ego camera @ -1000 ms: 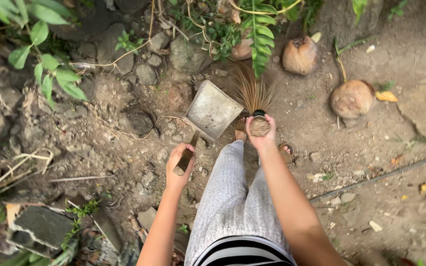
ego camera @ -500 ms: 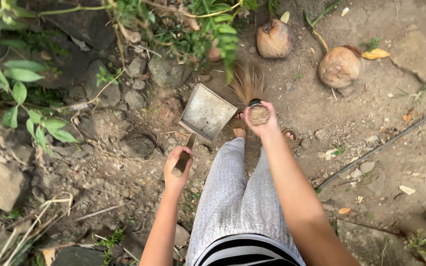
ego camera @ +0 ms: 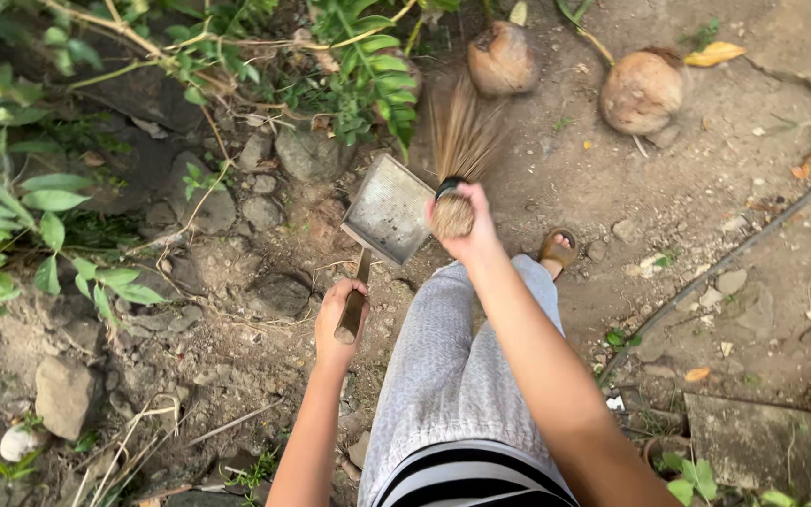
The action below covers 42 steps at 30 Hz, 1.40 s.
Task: The person sweeps debris from the ground into a dustpan with a hand broom and empties it into a bucket.
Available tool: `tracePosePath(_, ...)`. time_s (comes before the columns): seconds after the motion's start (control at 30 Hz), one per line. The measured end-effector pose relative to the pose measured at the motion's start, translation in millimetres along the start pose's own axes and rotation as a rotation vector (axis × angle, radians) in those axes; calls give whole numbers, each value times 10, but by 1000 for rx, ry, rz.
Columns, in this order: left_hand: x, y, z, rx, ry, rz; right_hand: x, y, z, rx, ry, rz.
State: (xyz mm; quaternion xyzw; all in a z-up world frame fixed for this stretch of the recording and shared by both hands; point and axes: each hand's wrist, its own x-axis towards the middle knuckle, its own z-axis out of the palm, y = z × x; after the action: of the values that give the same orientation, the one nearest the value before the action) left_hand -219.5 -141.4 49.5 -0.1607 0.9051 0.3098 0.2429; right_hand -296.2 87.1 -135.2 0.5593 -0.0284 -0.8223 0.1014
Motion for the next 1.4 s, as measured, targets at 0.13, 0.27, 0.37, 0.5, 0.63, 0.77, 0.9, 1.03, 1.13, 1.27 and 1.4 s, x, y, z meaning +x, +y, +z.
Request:
tracePosePath(0.13,135,111,86,17,-30,94,26,-528,-577,-64,-52,120)
tracePosePath(0.27,220,227,148,19,-57,127,-241,-1466,-1360,-37,-8,38)
tracePosePath(0.37,251,245,204,30,-80,205,-622,-1710,-1739,2,77,-62)
tracePosePath(0.5,308,436,295,40,-161,200,-940,-1262,-1884,-96,-6,-233)
tracePosePath(0.63,380,783,421,102,-212,342,-1143,-835,-1886,23,-39,-130)
tracePosePath(0.77,361,1185,561,119,-262,359,-1280,-1445,-2040,-102,-30,-71)
tracePosePath(0.9,279,1396,718,199,-291,391,-1327,-2956,-2426,-183,232,-20)
tracePosePath(1.03,202,1484,934,237,-293,451,-1770,-3978,-2892,50,176,-125)
tracePosePath(1.13,150,1629,1127,225,-256,488,-1765,-3849,-2944,2,125,-286)
tracePosePath(1.27,65,1937,1373,250,-252,513,-1681,-3039,-2916,-57,83,-266)
tracePosePath(1.4,-63,2280,1628,286,-230,439,-1771,-2890,-3068,-8,-1,-140)
